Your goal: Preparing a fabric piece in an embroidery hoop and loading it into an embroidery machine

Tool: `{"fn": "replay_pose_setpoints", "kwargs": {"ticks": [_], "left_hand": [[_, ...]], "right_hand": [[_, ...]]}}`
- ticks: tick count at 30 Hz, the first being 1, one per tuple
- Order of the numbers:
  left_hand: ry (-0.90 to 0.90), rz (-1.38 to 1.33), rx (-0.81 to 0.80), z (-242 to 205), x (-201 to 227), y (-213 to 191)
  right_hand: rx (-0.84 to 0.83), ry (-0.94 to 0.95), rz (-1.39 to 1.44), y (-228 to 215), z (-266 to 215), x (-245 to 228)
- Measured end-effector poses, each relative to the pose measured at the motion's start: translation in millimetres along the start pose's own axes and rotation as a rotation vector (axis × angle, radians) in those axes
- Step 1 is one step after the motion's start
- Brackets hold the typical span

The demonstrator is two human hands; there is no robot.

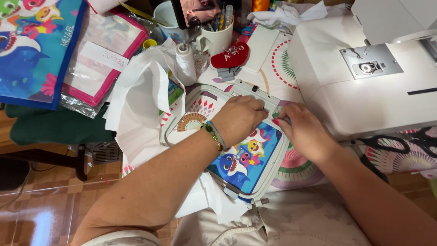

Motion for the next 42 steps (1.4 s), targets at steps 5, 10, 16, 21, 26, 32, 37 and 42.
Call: {"fn": "replay_pose_setpoints", "kwargs": {"ticks": [5,10,16,21,26,32,37,42], "left_hand": [[0.011,0.001,0.004,-1.5,-2.9,3.3],[0.017,-0.083,-0.012,-4.5,-0.3,-5.9],[0.016,-0.110,0.000,-6.2,-8.5,6.6],[-0.040,-0.163,-0.023,-7.0,-13.8,20.2],[-0.141,-0.216,-0.057,-3.8,-19.3,27.5],[-0.186,-0.245,-0.079,-2.2,-21.9,28.7],[-0.183,-0.288,-0.104,1.9,-11.3,11.1],[-0.119,-0.333,-0.091,0.3,-10.1,19.9]], "right_hand": [[0.113,-0.049,0.142,-19.7,8.9,-7.2],[0.116,-0.057,0.154,-22.0,1.4,-15.1],[0.195,-0.044,0.346,-32.1,-13.1,-17.9],[0.190,-0.064,0.302,-29.1,-20.5,-12.1],[0.246,0.002,0.413,-26.7,-18.2,-12.7],[0.269,-0.073,0.344,-25.3,-22.2,-17.7],[0.279,-0.043,0.425,-10.4,-27.5,-9.1],[0.323,-0.050,0.452,-7.2,-31.5,-3.0]]}}
Point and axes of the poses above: each hand's wrist, its own z-axis towards the middle knuckle, its own y-axis out of the palm, x = y × z, the point moved 6 cm from there along z, towards the middle knuckle, and after that the axes turned 8 degrees about -y, right-handed, at the moved point
